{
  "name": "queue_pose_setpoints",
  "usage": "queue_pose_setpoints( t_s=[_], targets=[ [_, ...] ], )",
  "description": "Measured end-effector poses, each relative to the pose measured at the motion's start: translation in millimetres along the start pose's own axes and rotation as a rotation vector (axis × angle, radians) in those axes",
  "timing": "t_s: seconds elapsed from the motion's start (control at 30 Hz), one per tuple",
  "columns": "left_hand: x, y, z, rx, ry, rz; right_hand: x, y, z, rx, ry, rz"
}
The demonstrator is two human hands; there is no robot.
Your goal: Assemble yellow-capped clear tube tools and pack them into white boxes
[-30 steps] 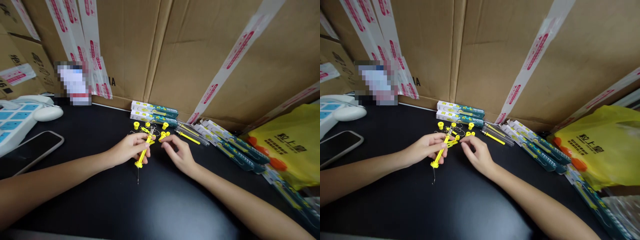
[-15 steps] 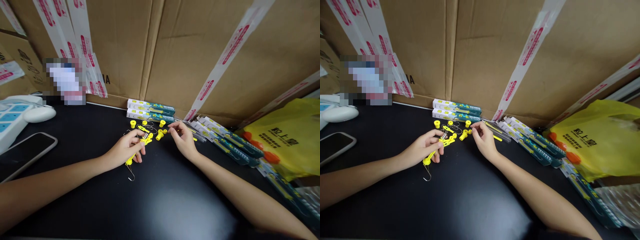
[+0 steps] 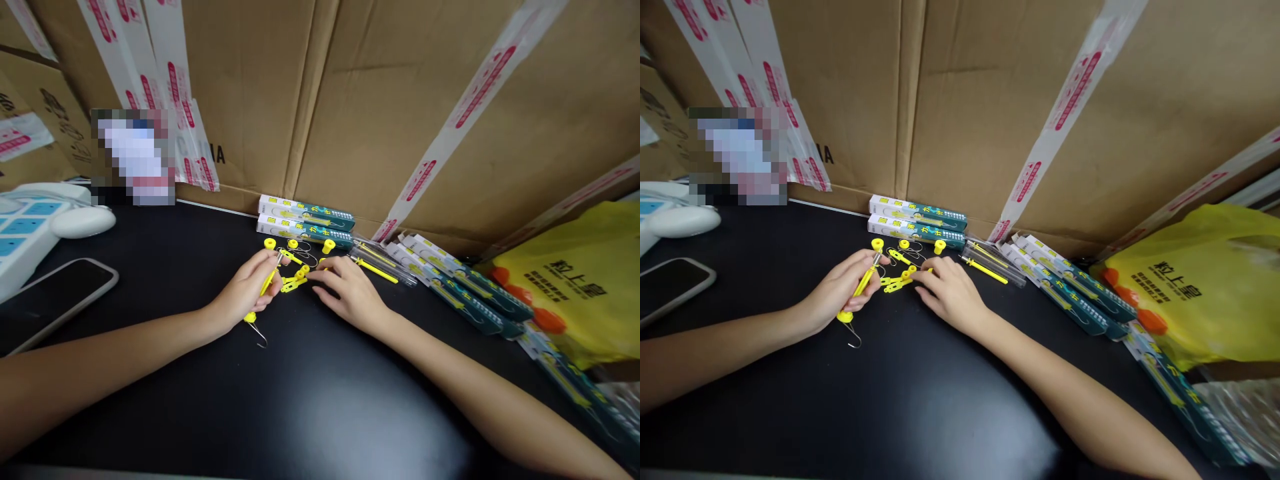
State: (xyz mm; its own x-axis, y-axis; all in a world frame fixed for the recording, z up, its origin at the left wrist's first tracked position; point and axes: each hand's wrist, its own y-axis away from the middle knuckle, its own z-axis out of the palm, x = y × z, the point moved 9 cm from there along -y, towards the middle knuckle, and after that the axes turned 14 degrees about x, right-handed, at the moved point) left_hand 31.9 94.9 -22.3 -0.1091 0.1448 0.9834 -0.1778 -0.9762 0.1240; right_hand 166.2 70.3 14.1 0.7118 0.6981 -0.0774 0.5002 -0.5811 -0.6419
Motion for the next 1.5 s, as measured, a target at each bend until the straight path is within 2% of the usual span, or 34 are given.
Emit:
queue_pose_setpoints(
  t_s=[0.1,0.2,0.3,0.43,0.57,0.77,0.93,1.03,1.1,1.37,1.5],
  targets=[
    [-2.2,4.1,6.4,-0.038,-0.036,0.005,-15.3,0.0,10.3,-0.082,0.075,-0.099],
    [-4.3,6.3,11.5,-0.074,-0.069,0.033,-21.8,0.4,16.3,-0.119,0.095,-0.128],
    [-5.5,7.3,15.1,-0.108,-0.086,0.054,-23.4,1.4,17.1,-0.126,0.100,-0.122],
    [-9.0,8.0,14.6,-0.109,-0.077,-0.009,-22.9,3.2,16.6,-0.149,0.088,-0.092],
    [-7.9,9.0,14.2,-0.114,-0.075,-0.017,-22.5,4.2,16.2,-0.167,0.034,-0.060],
    [-14.9,7.8,16.2,-0.143,-0.088,-0.021,-17.4,5.4,12.3,-0.079,-0.041,0.010],
    [-14.9,11.6,18.9,-0.168,-0.103,-0.029,2.1,6.8,3.0,0.040,-0.353,0.359],
    [-11.5,14.2,20.9,-0.187,-0.133,0.005,6.1,8.9,-3.0,0.114,-0.513,0.493],
    [-10.2,14.6,21.2,-0.188,-0.143,0.028,5.1,10.2,-4.6,0.136,-0.548,0.513],
    [-14.9,19.1,22.5,-0.186,-0.183,0.019,-7.5,12.2,-1.9,0.134,-0.546,0.443],
    [-16.2,20.4,20.6,-0.150,-0.190,0.002,-10.8,12.0,-1.1,0.123,-0.561,0.444]
  ],
)
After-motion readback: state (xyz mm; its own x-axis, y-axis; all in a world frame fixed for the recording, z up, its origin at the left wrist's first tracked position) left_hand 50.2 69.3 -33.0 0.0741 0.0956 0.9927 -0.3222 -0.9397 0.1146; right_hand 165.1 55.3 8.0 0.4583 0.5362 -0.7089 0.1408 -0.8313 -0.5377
